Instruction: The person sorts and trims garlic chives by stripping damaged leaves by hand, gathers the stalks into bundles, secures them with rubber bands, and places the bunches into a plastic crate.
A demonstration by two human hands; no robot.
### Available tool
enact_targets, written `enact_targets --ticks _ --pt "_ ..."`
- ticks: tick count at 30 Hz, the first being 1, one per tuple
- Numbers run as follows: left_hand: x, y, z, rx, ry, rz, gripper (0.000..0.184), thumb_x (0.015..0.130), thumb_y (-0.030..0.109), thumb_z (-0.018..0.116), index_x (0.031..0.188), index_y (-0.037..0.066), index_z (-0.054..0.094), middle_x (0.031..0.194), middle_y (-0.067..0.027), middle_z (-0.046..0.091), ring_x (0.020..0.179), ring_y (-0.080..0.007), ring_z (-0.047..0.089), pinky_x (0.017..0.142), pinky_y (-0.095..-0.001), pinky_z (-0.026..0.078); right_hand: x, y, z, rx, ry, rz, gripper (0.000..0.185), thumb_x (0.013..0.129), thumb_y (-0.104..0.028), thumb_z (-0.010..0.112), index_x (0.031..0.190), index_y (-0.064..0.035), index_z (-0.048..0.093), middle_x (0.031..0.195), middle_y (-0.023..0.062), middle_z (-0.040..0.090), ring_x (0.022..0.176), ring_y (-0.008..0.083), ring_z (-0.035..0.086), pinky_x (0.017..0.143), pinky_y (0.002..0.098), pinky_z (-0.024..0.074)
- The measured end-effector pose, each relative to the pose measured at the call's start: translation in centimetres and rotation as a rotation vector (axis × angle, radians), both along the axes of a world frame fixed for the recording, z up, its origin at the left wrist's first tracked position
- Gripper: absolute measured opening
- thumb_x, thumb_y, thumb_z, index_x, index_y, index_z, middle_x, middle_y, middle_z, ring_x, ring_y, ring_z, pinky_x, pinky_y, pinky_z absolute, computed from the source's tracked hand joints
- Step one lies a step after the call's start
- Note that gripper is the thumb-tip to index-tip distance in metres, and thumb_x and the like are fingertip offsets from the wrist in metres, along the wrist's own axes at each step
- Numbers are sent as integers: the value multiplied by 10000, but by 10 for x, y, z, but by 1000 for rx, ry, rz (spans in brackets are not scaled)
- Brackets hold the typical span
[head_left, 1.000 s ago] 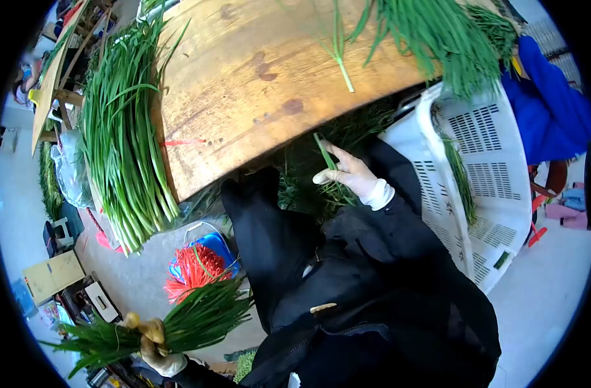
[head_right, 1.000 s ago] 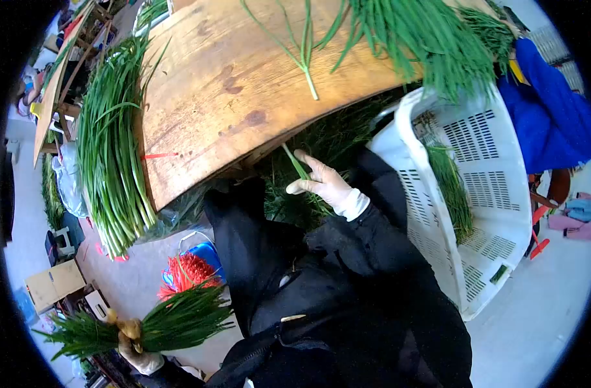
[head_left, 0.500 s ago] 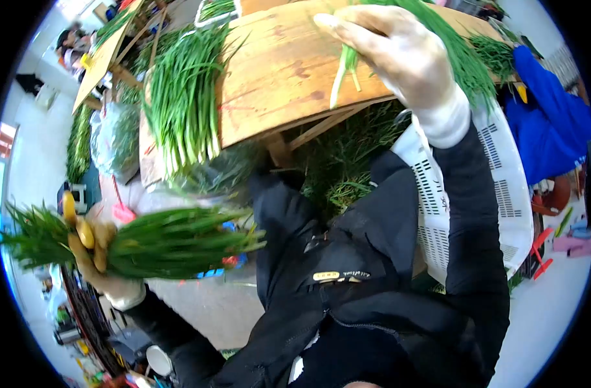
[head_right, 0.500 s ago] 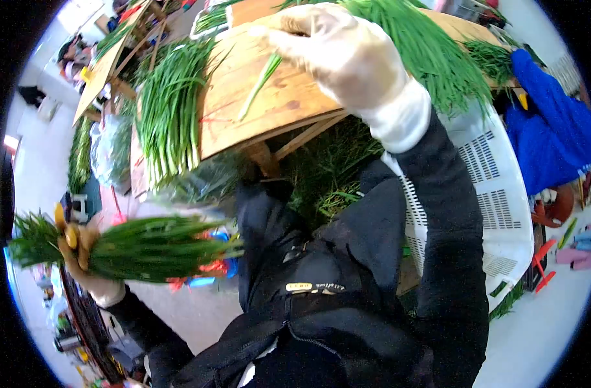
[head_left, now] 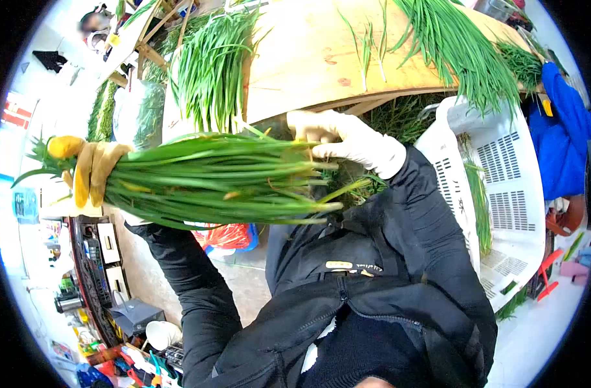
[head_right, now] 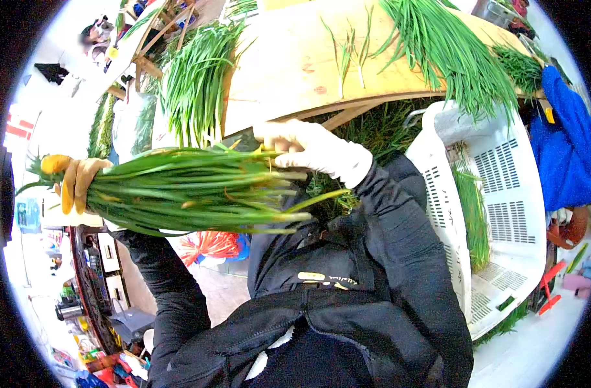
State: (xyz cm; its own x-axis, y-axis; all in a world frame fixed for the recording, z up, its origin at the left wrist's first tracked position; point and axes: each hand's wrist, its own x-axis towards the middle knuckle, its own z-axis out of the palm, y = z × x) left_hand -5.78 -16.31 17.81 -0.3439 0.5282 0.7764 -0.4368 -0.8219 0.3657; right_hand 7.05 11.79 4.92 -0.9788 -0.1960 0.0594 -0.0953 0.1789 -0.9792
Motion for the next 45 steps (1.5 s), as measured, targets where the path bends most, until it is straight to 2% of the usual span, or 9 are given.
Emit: enact_targets --ticks 7,12,20,23,25,29,35,40,45 --pt "-15 7 -2 0 214 -163 307 873 214 493 1144 71 501 644 7 572 571 -92 576 661 -213 473 34 8 -27 -563 -46 27 146 834 -121 578 933 -13 582 877 58 622 761 102 574 709 243 459" --pt "-12 38 -11 -106 240 -183 345 879 235 479 1195 101 458 577 4 606 557 -76 572 633 -236 493 35 11 13 262 529 7 76 754 -84 637 768 -27 589 720 29 555 696 126 537 649 250 418" --pt "-3 43 12 72 456 -239 250 831 72 532 1079 45 551 641 -62 629 537 -81 589 595 -193 483 66 51 -36 -308 19 -105 162 830 -183 575 792 -29 543 699 31 553 691 110 536 642 238 432" --pt "0 38 11 -126 214 -189 244 861 130 502 1079 25 535 634 -59 629 567 -74 595 637 -182 462 76 71 -77 1144 250 -487 159 801 -208 575 752 -60 542 737 50 554 738 200 546 668 305 431" --pt "-4 66 11 -142 259 -293 375 885 218 475 1177 -6 404 647 -72 617 480 -59 546 583 -128 438 80 61 -42 785 -20 -339 475 749 -287 627 1140 -56 486 1033 115 537 980 252 514 822 328 416" --pt "73 124 6 -864 40 779 292 873 202 502 1102 20 495 668 1 429 605 -85 451 635 -230 409 53 21 36 139 477 -144 1232 465 -436 814 1379 -46 86 1401 144 209 1283 252 238 1048 372 175" --pt "109 197 31 -520 241 254 644 707 199 690 1200 20 317 1107 -131 414 1000 -203 410 853 -317 374 31 2 58 -463 448 -643 431 640 29 690 1034 3 517 886 56 598 783 148 570 704 273 472" --pt "87 209 -31 -519 979 931 803 557 275 786 1217 -6 426 1120 -153 543 1074 -266 491 915 -351 372 62 73 66 -320 678 -776 447 744 -106 585 1158 30 487 798 94 594 686 138 550 684 252 454" --pt "88 189 -167 -1239 852 62 591 657 172 744 1146 -27 480 990 -139 591 926 -237 549 844 -316 422 127 136 41 -713 757 -371 767 730 -71 609 1350 6 164 926 12 470 881 141 480 888 342 377"
